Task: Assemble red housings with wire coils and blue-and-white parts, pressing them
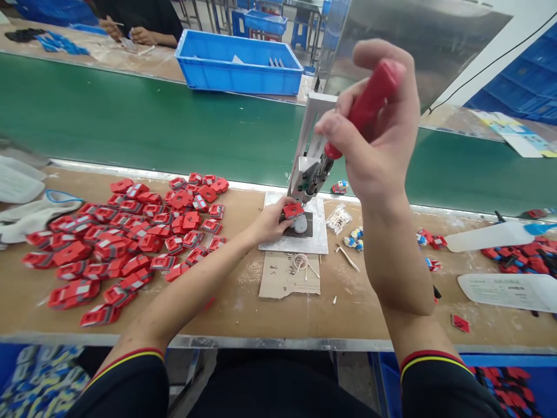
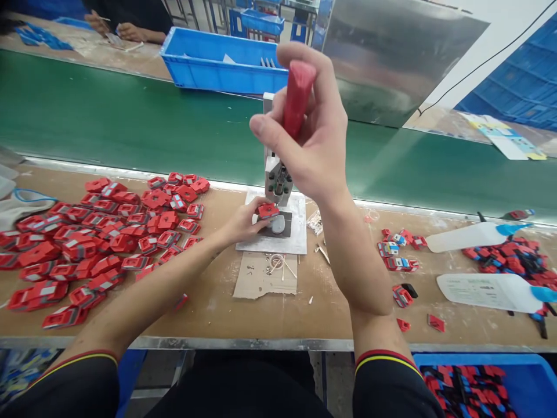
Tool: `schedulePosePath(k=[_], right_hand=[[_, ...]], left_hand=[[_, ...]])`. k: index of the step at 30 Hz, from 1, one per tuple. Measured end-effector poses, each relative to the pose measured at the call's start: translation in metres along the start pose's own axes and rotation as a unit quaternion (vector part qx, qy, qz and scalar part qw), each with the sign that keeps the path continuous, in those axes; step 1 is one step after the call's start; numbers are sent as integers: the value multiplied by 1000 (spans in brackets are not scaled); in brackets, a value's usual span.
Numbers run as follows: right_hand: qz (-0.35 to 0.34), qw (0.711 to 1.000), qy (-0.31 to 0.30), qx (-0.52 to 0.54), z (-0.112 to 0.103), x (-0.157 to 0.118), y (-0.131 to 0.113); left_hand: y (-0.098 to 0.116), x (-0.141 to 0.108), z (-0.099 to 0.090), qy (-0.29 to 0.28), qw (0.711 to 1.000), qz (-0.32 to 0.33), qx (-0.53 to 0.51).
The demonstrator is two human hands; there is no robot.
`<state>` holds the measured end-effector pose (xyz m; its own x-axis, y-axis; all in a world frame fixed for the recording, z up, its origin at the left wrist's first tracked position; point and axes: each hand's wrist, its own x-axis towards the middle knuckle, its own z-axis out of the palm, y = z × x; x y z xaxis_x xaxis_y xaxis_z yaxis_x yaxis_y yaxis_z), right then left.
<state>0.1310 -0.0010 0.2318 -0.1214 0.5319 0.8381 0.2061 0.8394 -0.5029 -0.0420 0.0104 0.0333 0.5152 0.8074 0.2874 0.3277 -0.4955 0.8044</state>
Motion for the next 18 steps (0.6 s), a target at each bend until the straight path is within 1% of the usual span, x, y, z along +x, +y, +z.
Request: schedulePosePath(k=[2, 4, 6, 7, 10, 11, 15, 18], right_hand=[[-1, 1000, 6, -12, 2, -20, -8], [7, 999, 2, -43, -1, -43, -12], [2, 997, -13, -70, -4, -63, -14], [-7, 997, -32, -76, -5, -72, -14], [-32, 990, -105, -91, -9, -90, -8], [-37, 987, -121, -101, -10, -95, -5], [-61, 978, -145, -137, -13, -114, 5], [-73, 971, -176, -142, -17, -128, 12]], left_hand=[[-1, 0, 5, -4, 1000, 12, -1], [-2, 1, 8, -6, 1000, 25, 0], [-1, 2, 10, -3, 1000, 31, -3], [-1, 2, 11, 1, 999, 31, -8], [-1, 0, 14, 14, 999, 26, -29], [-1, 0, 15, 18, 999, 24, -34], [-3, -2, 20, 29, 998, 23, -48], [-4, -3, 23, 41, 997, 25, -62]])
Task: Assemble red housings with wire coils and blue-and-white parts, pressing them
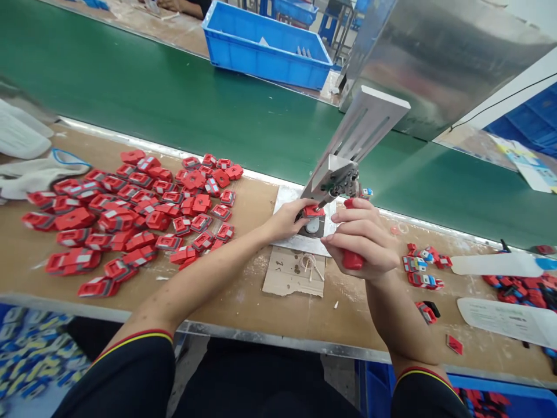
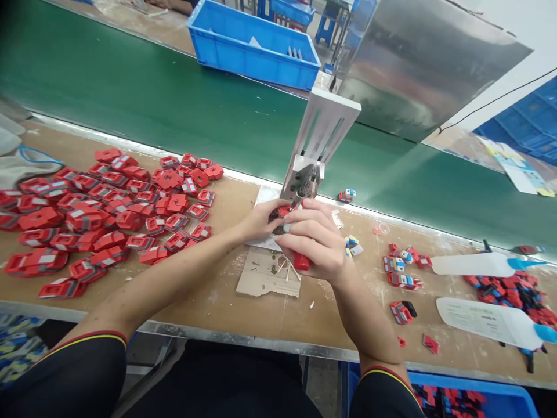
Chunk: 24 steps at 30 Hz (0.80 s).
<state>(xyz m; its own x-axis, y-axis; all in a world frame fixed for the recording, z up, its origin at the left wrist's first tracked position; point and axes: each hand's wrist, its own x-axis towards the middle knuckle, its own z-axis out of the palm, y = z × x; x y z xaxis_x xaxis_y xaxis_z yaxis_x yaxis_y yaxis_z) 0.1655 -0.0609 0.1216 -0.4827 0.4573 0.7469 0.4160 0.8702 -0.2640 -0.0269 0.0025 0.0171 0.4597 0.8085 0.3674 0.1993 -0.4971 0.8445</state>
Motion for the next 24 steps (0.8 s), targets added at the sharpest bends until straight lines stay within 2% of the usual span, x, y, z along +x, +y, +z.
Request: schedulePosePath(k=[6, 11, 15, 21, 24], right_hand=[[46, 997, -45, 37, 3, -22, 12], [2, 999, -41, -19, 4, -25, 15], [4, 997, -59, -49, 0, -20, 13], [-108, 990, 3, -94, -11, -3, 3], [-134, 983, 8, -126, -10, 2, -2]], left_hand=[[-3, -3, 5, 18, 1000, 21, -14], [-8, -3, 10, 33, 999, 25, -19], [-9, -4, 13, 43, 998, 30, -17], [-10, -4, 13, 49, 998, 48, -10], [-13, -5, 14, 58, 997, 57, -10]])
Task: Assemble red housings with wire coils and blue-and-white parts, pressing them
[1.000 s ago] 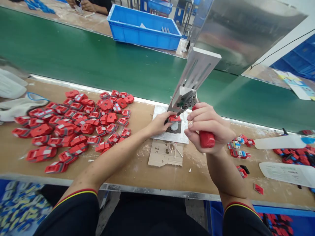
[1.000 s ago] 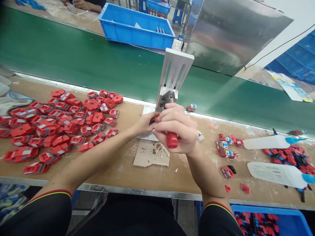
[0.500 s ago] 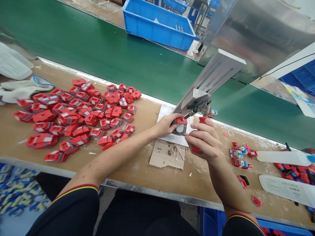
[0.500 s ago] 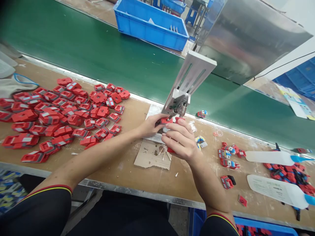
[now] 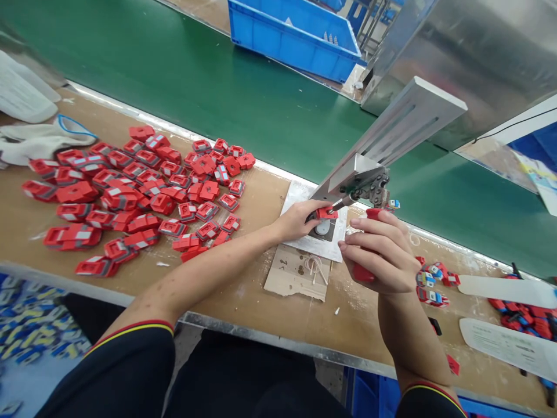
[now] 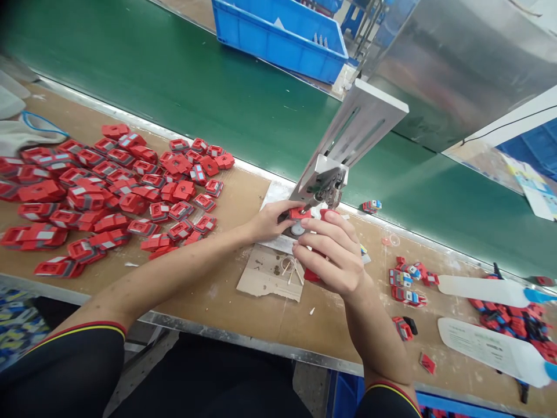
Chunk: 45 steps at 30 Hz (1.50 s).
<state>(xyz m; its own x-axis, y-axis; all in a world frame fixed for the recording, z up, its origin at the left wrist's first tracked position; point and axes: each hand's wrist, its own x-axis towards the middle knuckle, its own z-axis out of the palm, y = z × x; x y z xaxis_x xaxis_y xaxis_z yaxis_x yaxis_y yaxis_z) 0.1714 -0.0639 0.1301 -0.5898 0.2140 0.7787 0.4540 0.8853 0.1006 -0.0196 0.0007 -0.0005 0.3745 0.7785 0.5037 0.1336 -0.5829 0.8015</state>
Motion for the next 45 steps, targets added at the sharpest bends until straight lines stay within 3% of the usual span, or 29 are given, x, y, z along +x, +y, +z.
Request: schedulePosePath(k=[25, 30, 33, 38, 40, 45], right_hand=[[-19, 999, -30, 7, -10, 11, 2], [-29, 999, -25, -18, 3, -2, -3], [-22, 998, 12, -54, 19, -12, -3], [-87, 989, 70, -101, 43, -36, 13], [-101, 987, 40, -120, 50, -49, 23], [-57, 975, -149, -155, 60, -65, 42]], left_hand=[[-5, 0, 3, 8, 1000, 19, -8], [-3, 0, 4, 9, 1000, 13, -5], [-4, -1, 5, 8, 1000, 11, -4], [-5, -1, 4, -1, 1000, 11, 0], [-4, 0, 2, -13, 1000, 9, -2], [-1, 6, -6, -43, 999, -6, 3]])
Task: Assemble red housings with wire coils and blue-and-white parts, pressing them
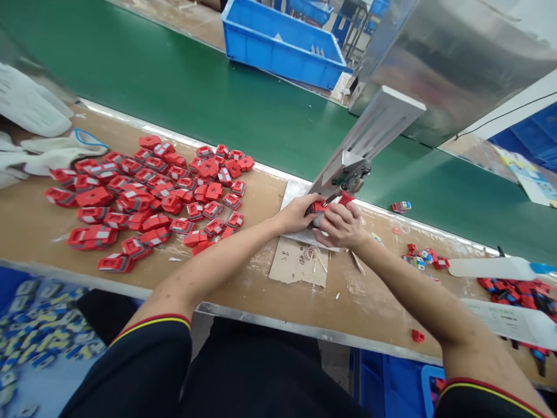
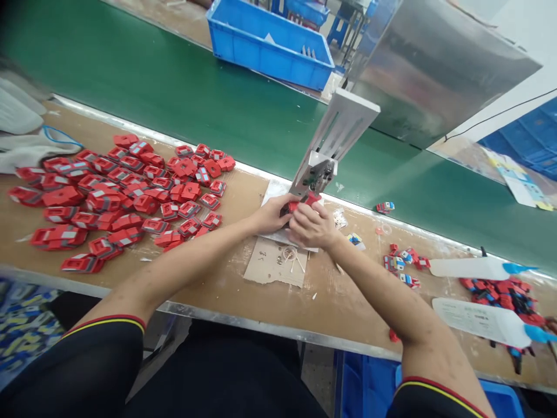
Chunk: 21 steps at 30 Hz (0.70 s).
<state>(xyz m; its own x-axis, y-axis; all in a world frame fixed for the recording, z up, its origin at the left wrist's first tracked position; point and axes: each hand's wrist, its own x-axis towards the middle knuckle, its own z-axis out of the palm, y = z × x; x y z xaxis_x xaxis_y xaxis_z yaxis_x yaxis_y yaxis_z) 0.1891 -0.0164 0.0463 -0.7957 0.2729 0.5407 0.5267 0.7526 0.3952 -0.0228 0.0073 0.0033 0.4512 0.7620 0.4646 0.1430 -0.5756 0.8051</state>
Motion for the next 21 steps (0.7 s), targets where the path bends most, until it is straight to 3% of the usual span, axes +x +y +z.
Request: schedulePosePath(k=[5, 8, 11, 13, 14, 15, 17, 19, 21], right_hand=[[36, 996, -31, 69, -12, 17, -5], [46, 996, 37, 68, -38, 15, -20], [126, 970, 188, 86, -69, -3, -35], [227, 928, 273, 110, -86, -16, -42], [273, 909, 287, 129, -92, -22, -45], [306, 898, 276, 154, -95, -26, -48], [328, 901, 188, 215, -94, -29, -51], [310, 910, 82, 264, -88, -30, -55], [296, 909, 15, 292, -80, -32, -59]], left_hand=[[10, 10, 3, -19, 999, -5, 35], [17, 7, -11, -3, 998, -9, 63], [26, -18, -60, 16, 992, -17, 126], [38, -45, -105, -12, 975, -38, 218], [44, -59, -126, -40, 961, -63, 266], [52, -72, -143, -84, 941, -90, 314], [66, -91, -163, -196, 887, -132, 398], [77, -101, -161, -256, 829, -165, 470], [81, -104, -146, -249, 785, -197, 531]])
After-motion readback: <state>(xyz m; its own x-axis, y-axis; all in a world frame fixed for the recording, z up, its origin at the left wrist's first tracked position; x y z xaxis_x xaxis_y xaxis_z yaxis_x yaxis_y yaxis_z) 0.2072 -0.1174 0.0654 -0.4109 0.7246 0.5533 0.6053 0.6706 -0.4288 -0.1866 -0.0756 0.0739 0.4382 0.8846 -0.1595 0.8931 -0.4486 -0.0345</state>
